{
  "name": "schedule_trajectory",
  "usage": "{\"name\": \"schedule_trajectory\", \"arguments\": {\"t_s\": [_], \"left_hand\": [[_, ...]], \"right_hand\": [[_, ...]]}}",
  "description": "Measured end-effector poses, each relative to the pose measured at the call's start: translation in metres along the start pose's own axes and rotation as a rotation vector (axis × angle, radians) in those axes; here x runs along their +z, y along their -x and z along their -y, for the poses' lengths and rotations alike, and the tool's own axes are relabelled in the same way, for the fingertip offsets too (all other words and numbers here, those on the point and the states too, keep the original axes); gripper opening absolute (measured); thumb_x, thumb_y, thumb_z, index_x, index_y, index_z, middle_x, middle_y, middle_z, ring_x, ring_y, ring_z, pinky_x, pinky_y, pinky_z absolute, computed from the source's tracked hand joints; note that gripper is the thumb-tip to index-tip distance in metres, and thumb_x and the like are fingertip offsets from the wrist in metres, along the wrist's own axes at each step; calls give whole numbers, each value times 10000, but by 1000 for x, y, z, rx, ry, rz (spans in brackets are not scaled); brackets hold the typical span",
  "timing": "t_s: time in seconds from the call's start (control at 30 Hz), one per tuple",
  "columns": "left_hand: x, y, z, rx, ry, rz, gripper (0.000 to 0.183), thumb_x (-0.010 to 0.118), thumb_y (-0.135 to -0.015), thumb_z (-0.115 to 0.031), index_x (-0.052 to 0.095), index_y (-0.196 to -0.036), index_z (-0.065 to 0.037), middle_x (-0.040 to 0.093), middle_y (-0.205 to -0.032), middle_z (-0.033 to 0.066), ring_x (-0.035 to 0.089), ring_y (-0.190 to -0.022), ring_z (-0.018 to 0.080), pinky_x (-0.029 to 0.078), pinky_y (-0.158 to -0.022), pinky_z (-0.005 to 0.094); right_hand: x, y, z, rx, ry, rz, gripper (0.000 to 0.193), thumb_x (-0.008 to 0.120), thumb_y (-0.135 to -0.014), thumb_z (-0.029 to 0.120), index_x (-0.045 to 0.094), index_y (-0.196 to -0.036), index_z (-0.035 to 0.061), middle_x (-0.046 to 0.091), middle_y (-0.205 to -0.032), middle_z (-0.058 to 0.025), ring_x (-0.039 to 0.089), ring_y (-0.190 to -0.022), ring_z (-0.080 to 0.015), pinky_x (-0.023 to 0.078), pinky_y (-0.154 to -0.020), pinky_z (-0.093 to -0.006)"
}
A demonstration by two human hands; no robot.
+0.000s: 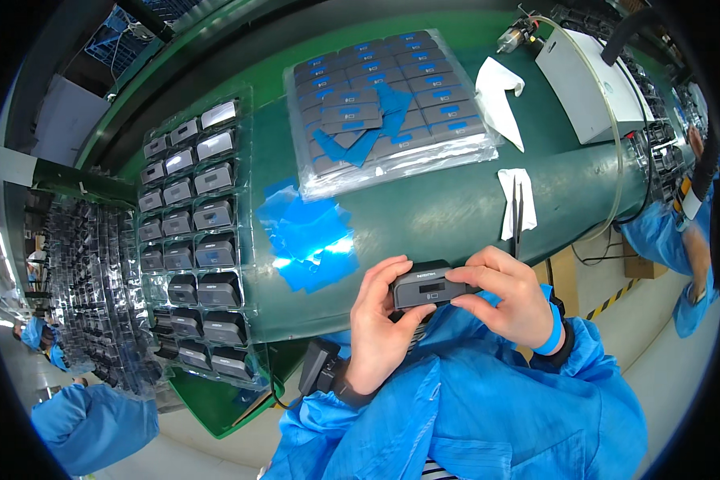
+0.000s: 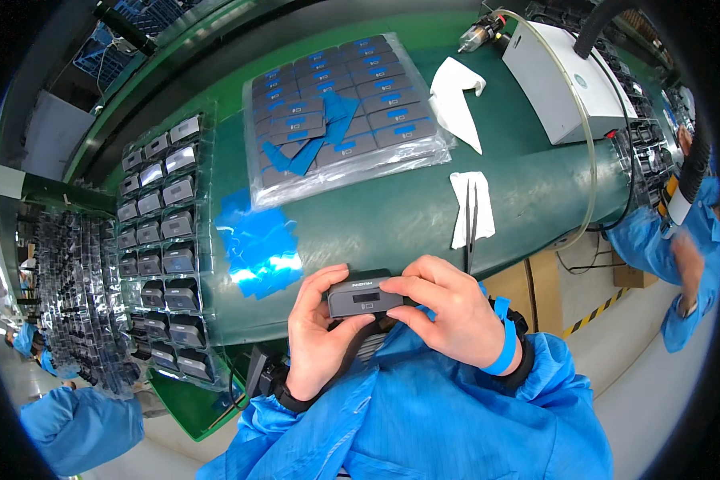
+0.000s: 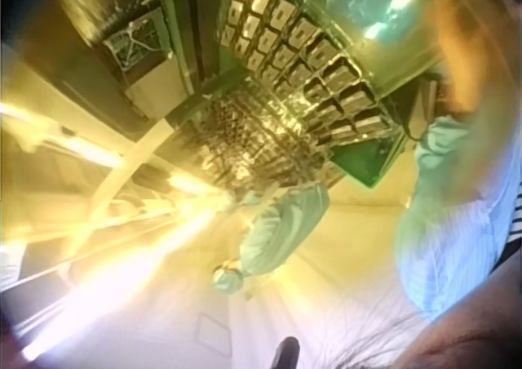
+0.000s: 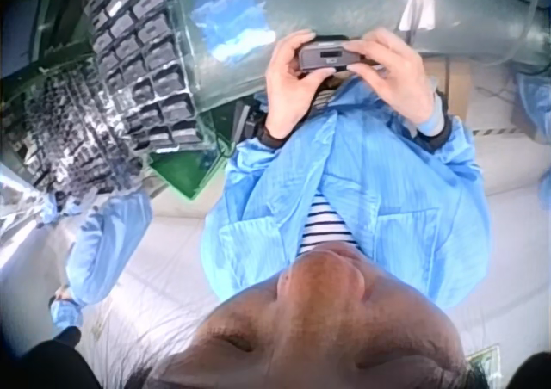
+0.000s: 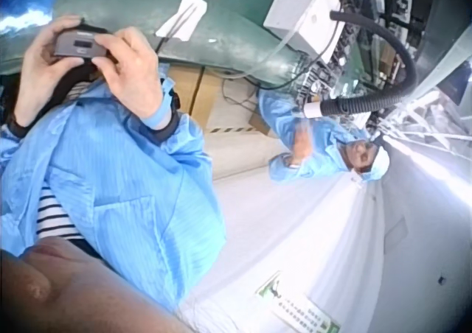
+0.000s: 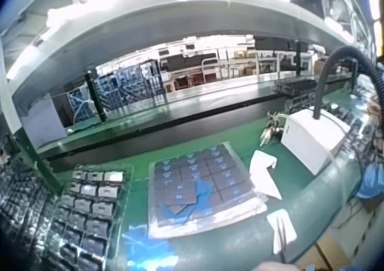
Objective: Manually assembling and inspecting small plastic electronic device housings on a factory production line.
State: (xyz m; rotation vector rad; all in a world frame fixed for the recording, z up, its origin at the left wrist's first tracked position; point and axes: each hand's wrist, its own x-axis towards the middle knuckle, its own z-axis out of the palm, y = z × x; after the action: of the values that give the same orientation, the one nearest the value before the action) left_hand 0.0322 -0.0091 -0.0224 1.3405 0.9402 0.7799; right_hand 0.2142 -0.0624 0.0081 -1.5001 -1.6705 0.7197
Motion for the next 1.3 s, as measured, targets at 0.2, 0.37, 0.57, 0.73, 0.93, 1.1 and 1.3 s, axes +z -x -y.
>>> {"name": "schedule_trajectory", "arguments": {"t_s": [0.2, 0.37, 0.57, 0.73, 0.93, 1.1, 1.3], "left_hand": [[1, -1, 3, 19, -39, 3, 556, 699, -666, 148, 509, -1164, -8, 433, -1269, 95, 560, -1081, 208, 530, -873, 310], [0, -1, 3, -16, -18, 7, 589, 697, -643, 173, 497, -1164, -14, 428, -1248, 82, 551, -1089, 195, 510, -896, 302], [-1, -1, 6, -7, -13, 4, 535, 718, -671, 120, 498, -1142, -9, 439, -1239, 91, 588, -1027, 203, 554, -804, 292], [0, -2, 7, 0, 3, 4, 533, 721, -673, 113, 500, -1142, -11, 444, -1232, 86, 586, -1034, 205, 551, -812, 294], [0, -2, 8, -22, 2, -7, 537, 722, -667, 116, 503, -1140, -14, 451, -1226, 83, 582, -1035, 199, 549, -813, 293], [1, -3, 7, 2, 6, -2, 535, 724, -661, 118, 507, -1132, -14, 448, -1225, 85, 564, -1055, 197, 540, -826, 294], [-5, -6, 5, 118, -86, 52, 510, 714, -655, 119, 513, -1101, -26, 427, -1171, 96, 521, -1036, 191, 479, -858, 285]], "right_hand": [[5, 0, -5, -27, -13, -9, 328, 733, -676, 6, 632, -986, 42, 544, -844, -98, 558, -742, -262, 465, -619, -335], [5, -2, -6, -19, -10, -7, 332, 733, -674, 10, 632, -990, 37, 542, -841, -99, 556, -737, -266, 466, -619, -339], [3, 0, -3, -49, -2, -14, 342, 738, -667, 13, 634, -992, 34, 550, -842, -99, 560, -734, -261, 468, -616, -336], [0, 1, -1, -55, 42, -29, 350, 743, -662, 14, 633, -993, 30, 558, -845, -99, 562, -738, -259, 469, -615, -335], [2, -2, -4, -57, 6, -4, 348, 740, -660, 5, 632, -990, 27, 555, -845, -102, 561, -754, -261, 469, -623, -337], [2, -4, -2, -92, 57, 3, 352, 733, -648, -6, 625, -982, 17, 547, -838, -103, 554, -764, -271, 466, -658, -349], [5, -9, -1, -139, 90, 19, 342, 731, -642, -1, 621, -966, 6, 542, -834, -105, 551, -768, -284, 465, -674, -356]]}}
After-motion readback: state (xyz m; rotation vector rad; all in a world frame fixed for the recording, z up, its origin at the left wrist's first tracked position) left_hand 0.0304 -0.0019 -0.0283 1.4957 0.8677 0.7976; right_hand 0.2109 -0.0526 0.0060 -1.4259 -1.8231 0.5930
